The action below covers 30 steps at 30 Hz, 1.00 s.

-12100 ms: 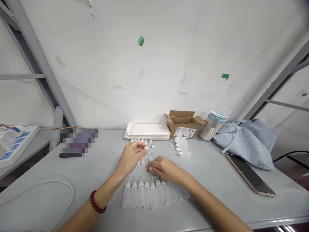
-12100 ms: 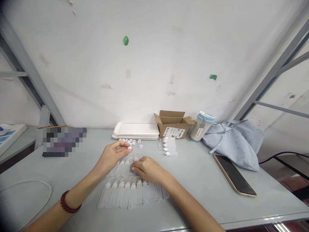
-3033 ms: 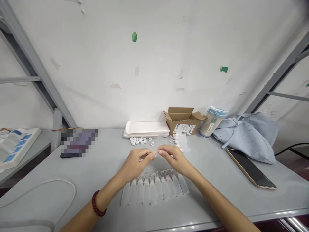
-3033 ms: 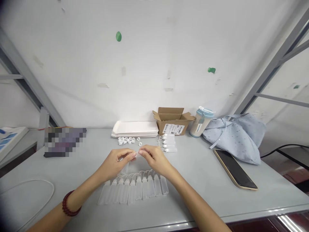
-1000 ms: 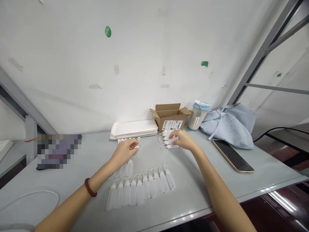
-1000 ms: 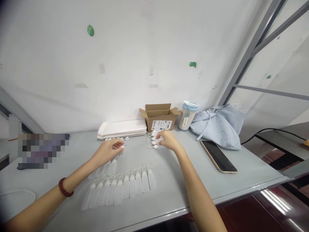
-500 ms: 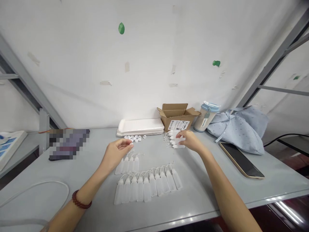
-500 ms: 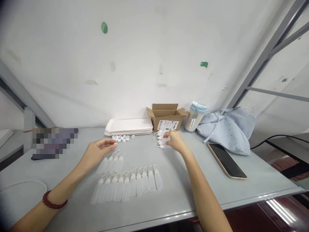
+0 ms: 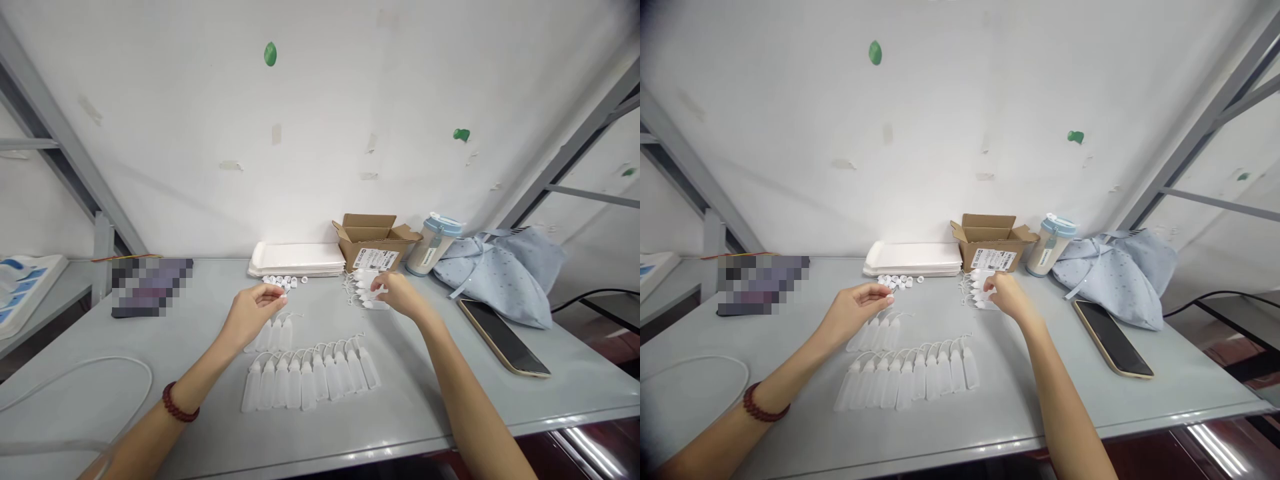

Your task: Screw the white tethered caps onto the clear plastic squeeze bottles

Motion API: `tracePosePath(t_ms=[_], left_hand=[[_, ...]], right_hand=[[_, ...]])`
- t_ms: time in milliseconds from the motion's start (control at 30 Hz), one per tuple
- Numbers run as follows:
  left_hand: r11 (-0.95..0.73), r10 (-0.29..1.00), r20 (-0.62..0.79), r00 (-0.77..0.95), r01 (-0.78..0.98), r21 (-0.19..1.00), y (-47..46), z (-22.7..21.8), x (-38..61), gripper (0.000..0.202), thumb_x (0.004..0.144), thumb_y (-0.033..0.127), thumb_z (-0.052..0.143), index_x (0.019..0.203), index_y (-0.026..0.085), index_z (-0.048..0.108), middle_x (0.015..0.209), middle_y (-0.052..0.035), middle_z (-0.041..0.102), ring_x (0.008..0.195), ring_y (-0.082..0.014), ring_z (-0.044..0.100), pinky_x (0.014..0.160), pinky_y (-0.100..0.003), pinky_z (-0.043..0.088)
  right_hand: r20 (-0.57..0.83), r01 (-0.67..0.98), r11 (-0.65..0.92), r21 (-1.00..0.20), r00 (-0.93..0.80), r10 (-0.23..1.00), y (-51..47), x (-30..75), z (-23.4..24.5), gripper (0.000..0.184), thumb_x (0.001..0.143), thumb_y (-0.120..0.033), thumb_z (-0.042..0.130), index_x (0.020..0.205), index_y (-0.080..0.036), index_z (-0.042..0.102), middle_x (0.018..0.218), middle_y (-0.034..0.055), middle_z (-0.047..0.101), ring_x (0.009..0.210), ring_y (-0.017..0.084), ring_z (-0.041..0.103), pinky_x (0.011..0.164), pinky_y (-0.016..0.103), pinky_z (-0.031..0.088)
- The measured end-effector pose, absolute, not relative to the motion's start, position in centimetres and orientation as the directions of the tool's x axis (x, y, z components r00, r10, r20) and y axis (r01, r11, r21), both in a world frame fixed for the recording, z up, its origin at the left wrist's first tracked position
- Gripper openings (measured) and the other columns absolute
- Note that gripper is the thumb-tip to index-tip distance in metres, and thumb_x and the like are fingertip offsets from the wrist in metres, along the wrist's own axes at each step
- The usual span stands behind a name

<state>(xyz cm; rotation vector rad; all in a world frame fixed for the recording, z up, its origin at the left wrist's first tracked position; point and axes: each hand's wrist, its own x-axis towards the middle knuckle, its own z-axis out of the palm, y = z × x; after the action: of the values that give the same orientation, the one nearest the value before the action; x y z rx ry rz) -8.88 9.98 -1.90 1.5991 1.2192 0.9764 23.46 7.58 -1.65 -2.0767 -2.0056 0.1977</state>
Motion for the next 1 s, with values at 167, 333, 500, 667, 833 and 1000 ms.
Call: tracePosePath(t_ms=[167,333,500,667,833,1000], left_hand=[[-0.141,0.973,0.08,0.214,0.283,0.949,9.8,-1.9,-8.8,0.027,0.064,0.037,0.07,0.081,0.017,0.067,0.084,-0.0048,0.07,0.086,-0.0222,0.066,0.077,-0.032,0.054],[-0.138,0.973,0.077,0.218,0.281,0.95,9.5,-1.7,-8.6,0.026,0.065,0.036,0.07,0.081,0.017,0.067,0.083,-0.0042,0.07,0.085,-0.0221,0.067,0.075,-0.031,0.054],[-0.14,0.974,0.087,0.209,0.255,0.957,9.7,-1.8,-8.7,0.024,0.064,0.036,0.071,0.079,0.018,0.067,0.083,-0.0042,0.071,0.084,-0.0216,0.067,0.074,-0.031,0.054],[-0.115,0.979,0.07,0.193,0.231,0.966,9.8,-1.8,-8.7,0.027,0.064,0.035,0.071,0.082,0.016,0.066,0.085,-0.0052,0.07,0.085,-0.0213,0.066,0.077,-0.032,0.053],[-0.125,0.982,0.1,0.162,0.152,0.981,10.0,-2.0,-8.5,0.028,0.061,0.033,0.071,0.081,0.014,0.065,0.083,-0.0066,0.07,0.084,-0.0222,0.066,0.08,-0.035,0.052],[-0.121,0.983,0.1,0.154,0.129,0.984,10.2,-2.0,-8.7,0.025,0.063,0.031,0.071,0.081,0.014,0.066,0.084,-0.0066,0.071,0.086,-0.0227,0.066,0.08,-0.035,0.052]], right_hand=[[0.061,0.96,-0.039,-0.276,0.058,0.996,7.5,23.4,-1.9,0.017,0.067,-0.005,0.057,0.074,-0.016,0.068,0.083,0.0055,0.065,0.075,0.017,0.058,0.064,0.023,0.039],[0.055,0.95,-0.007,-0.312,0.025,0.998,7.2,23.2,-1.3,0.016,0.068,-0.005,0.055,0.068,-0.017,0.066,0.073,0.0035,0.065,0.07,0.016,0.058,0.062,0.023,0.04],[0.149,0.922,0.072,-0.38,-0.016,0.989,6.9,21.3,-0.8,0.014,0.072,-0.008,0.053,0.067,-0.017,0.063,0.069,0.0029,0.065,0.064,0.015,0.056,0.059,0.024,0.04],[0.234,0.776,0.316,-0.545,-0.221,0.947,5.6,15.5,-1.3,0.012,0.084,-0.015,0.052,0.08,-0.015,0.063,0.078,0.0047,0.065,0.069,0.015,0.056,0.064,0.025,0.042],[0.13,0.648,0.507,-0.569,-0.538,0.833,3.7,10.3,-1.9,0.025,0.091,-0.017,0.045,0.11,-0.021,0.06,0.092,0.0056,0.059,0.075,0.014,0.056,0.069,0.026,0.044],[0.086,0.675,0.526,-0.518,-0.571,0.816,4.0,8.5,-2.4,0.025,0.092,-0.018,0.044,0.11,-0.021,0.061,0.088,0.0059,0.057,0.076,0.016,0.055,0.067,0.026,0.043]])
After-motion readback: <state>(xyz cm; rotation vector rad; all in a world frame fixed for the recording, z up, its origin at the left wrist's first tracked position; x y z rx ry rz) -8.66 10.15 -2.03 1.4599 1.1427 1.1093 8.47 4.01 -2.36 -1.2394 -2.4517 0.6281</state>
